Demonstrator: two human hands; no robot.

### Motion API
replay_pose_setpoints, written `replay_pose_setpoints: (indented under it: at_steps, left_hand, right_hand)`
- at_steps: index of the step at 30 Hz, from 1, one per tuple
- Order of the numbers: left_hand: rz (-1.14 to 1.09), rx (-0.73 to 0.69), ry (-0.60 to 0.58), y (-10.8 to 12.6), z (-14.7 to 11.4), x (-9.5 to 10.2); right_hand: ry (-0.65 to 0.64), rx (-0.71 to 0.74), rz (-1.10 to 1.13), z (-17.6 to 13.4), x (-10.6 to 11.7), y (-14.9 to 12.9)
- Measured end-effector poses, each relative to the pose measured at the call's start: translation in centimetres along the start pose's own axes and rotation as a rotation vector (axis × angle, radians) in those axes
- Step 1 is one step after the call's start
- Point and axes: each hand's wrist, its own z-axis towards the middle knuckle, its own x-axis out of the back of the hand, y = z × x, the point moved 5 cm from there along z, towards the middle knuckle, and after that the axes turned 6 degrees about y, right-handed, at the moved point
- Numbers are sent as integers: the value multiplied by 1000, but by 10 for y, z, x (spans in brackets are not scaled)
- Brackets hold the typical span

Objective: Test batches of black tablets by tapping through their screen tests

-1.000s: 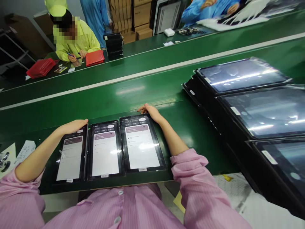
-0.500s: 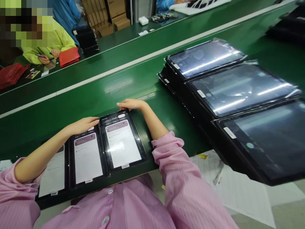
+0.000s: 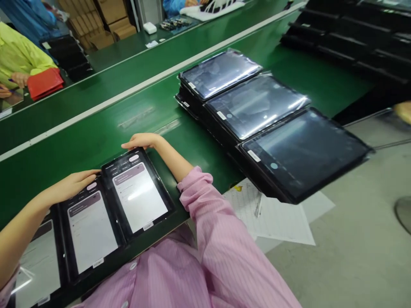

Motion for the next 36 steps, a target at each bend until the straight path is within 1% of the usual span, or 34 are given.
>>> replay_pose_setpoints:
  at_steps: [2,4,6,8,11,13,15,17,18,20,21,22,23,25,29,31,32,33,34,35,36]
  left_hand:
    - [20,-31,-18,-13,-1,0]
    - [24,-62,-7,-23,-1,2]
    - [25,-70,17,-29,-1,2]
    - [18,-72,28,-29,-1,0]
    - [-35,-72,-1,-26,-4,-2]
    - [-63,-55,0,-35,-11,1]
    - [-38,-1,33,-59,-22,9]
    - [22,89,70,-98,-38,20]
    - [46,136,69,-118,-47,25]
    - [50,200,27,-153,-69,31]
    - [30,211,-4,-163,-80,32]
    - [6,213,-30,-169,-90,31]
    - [-16,208,-40,-169,-98,30]
    - [-28,203,-3,-161,-109,27]
    - [49,274,116,-143,-110,20]
    - [56,273,160,-139,-114,16]
    - [43,252,196,-138,-118,15]
    - [23,218,249,-137,-126,13]
    - [-1,174,319,-135,-137,11]
    - [-27,113,403,-133,-150,8]
    - [-57,31,494,-129,-166,4]
  right_hand:
    - [-44,32,100,-3,-2,-5]
    - [-99,91,144,-4,-4,-10]
    - [-123,142,101,-3,-5,-12]
    - [-114,189,30,0,-5,-11]
    - [-98,244,-24,4,-5,-10]
    - [-107,258,-31,4,-4,-8]
    - [-120,250,-30,3,-2,-6]
    - [-124,241,-47,2,0,-5]
    - [-126,238,-61,2,1,-3]
    - [-135,231,-104,2,1,-1]
    - [-139,223,-131,2,0,1]
    - [-138,208,-160,3,-2,3]
    - [-132,191,-193,3,-3,4]
    - [-110,154,-258,4,-3,7]
    - [-61,80,-375,-5,4,0]
    - [23,69,-464,-18,4,-11]
    - [96,77,-529,-27,0,-17]
    - [185,92,-608,-39,-8,-23]
    - [287,116,-705,-53,-21,-29]
    - [385,138,-812,-70,-40,-32]
    - [455,165,-912,-88,-64,-34]
